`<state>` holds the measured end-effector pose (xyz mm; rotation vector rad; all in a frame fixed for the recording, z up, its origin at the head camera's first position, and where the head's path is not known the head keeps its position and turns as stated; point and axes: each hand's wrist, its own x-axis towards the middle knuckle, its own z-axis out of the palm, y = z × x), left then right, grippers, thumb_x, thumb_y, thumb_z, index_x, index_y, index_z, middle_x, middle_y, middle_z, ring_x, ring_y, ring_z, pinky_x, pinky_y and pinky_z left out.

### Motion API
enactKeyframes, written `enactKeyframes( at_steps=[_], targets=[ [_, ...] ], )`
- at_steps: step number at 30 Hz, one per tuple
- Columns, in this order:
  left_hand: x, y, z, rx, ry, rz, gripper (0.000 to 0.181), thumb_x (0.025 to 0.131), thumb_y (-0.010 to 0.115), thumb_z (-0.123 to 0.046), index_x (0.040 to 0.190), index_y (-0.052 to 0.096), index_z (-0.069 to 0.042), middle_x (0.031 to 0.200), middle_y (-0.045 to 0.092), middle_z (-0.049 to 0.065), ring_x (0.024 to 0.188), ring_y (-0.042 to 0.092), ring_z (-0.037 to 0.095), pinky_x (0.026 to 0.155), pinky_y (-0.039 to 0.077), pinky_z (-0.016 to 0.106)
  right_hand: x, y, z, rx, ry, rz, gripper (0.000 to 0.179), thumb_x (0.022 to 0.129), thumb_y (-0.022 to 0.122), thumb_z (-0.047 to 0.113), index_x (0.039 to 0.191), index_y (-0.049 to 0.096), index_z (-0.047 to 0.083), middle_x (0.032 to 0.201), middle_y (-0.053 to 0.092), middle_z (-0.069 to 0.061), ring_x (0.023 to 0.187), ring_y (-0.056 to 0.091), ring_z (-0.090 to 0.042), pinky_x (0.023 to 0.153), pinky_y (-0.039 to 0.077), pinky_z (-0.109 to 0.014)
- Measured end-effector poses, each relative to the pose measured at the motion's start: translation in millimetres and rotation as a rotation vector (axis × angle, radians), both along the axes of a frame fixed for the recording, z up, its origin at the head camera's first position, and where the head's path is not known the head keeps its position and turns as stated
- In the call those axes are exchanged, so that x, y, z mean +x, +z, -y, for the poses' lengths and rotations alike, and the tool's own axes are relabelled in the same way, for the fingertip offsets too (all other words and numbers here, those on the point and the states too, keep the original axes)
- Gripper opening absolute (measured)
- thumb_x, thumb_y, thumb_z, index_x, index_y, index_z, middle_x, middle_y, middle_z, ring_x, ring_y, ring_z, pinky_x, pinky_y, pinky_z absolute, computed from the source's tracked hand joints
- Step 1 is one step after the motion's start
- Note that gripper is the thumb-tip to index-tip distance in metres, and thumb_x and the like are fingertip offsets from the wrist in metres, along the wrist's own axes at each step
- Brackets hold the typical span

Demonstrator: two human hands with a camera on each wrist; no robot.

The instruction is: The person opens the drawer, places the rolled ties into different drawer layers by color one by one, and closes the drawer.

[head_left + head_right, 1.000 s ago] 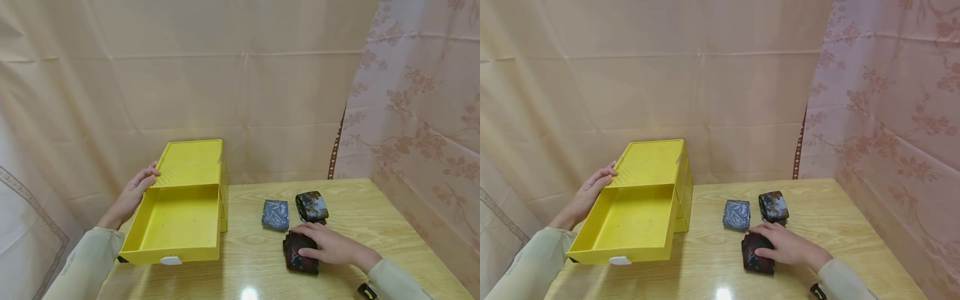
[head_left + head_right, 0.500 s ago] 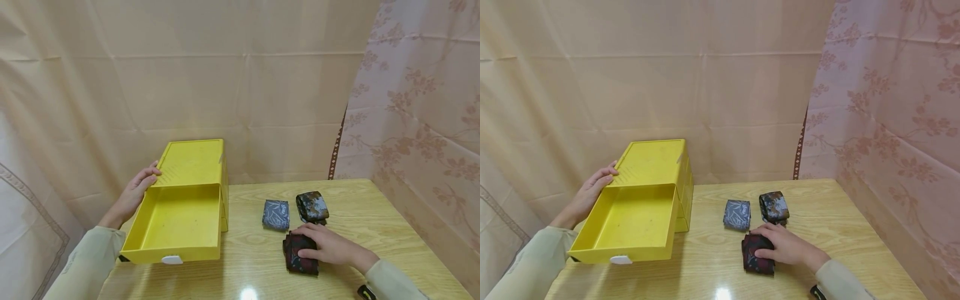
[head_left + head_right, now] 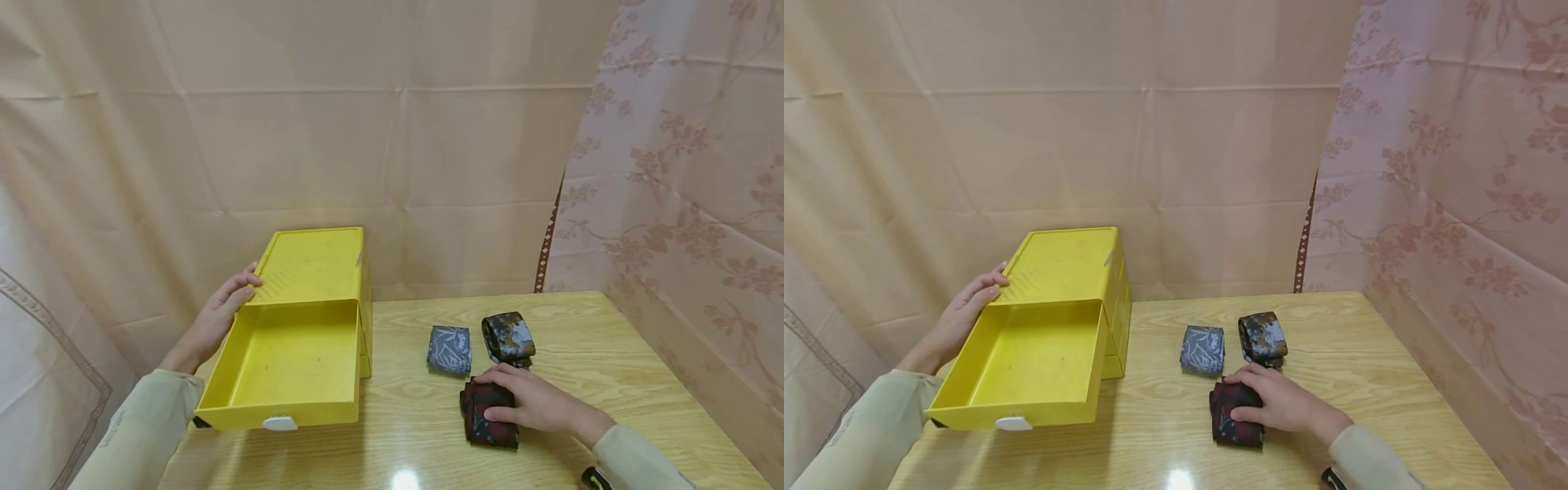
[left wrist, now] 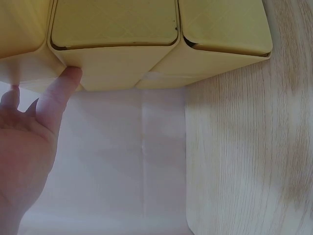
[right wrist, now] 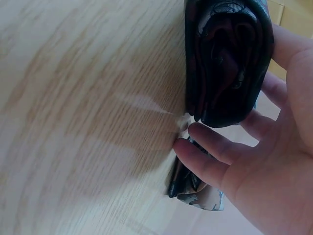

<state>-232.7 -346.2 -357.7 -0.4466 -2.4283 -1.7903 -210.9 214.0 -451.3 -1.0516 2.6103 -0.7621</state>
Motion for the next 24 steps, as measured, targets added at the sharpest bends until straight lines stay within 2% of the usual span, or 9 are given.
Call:
enactKeyframes(
  at_steps=[4, 12, 20, 24],
  targets=[
    [0.1, -0.6, -0.1, -0.002, 0.001, 0.000, 0.021, 0.111, 0.043, -0.030, 0.122, 0.052, -0.015, 0.169, 0.008, 0.009, 0.155, 0.001, 0.029, 0.113, 0.023, 0.015, 0.4, 0.0, 0.7, -0.005, -0.018, 0.023, 0.061, 0.096, 0.062, 0.056, 0.143, 0.054, 0.018, 0.134, 0.053, -0.001, 0.111, 0.060, -0.021, 0.087, 0.053, -0.045],
    [-1.0, -1.4, 0.6, 0.021, -0.011, -0.012, 0.020, 0.111, 0.044, -0.029, 0.121, 0.053, -0.015, 0.169, 0.006, 0.013, 0.155, 0.001, 0.030, 0.107, 0.030, 0.011, 1.5, 0.0, 3.8, 0.037, -0.103, 0.056, 0.079, 0.091, 0.067, 0.060, 0.147, 0.049, 0.005, 0.143, 0.050, -0.020, 0.129, 0.049, -0.045, 0.098, 0.043, -0.063],
    [-0.4, -0.6, -1.0, 0.024, -0.005, -0.025, 0.019, 0.111, 0.043, -0.026, 0.121, 0.054, -0.015, 0.169, 0.008, 0.014, 0.155, 0.002, 0.030, 0.109, 0.027, 0.012, 0.3, 1.8, 5.8, 0.106, -0.204, 0.123, 0.084, 0.087, 0.073, 0.059, 0.148, 0.049, 0.007, 0.146, 0.044, -0.030, 0.132, 0.042, -0.054, 0.100, 0.037, -0.069],
    [-0.2, -0.5, -0.9, 0.015, -0.005, -0.018, 0.020, 0.111, 0.043, -0.028, 0.122, 0.053, -0.014, 0.169, 0.009, 0.012, 0.155, 0.002, 0.031, 0.108, 0.028, 0.012, 0.1, 3.5, 5.8, 0.116, -0.212, 0.132, 0.083, 0.086, 0.074, 0.057, 0.148, 0.049, 0.008, 0.145, 0.045, -0.032, 0.131, 0.043, -0.055, 0.098, 0.038, -0.070]
  ],
)
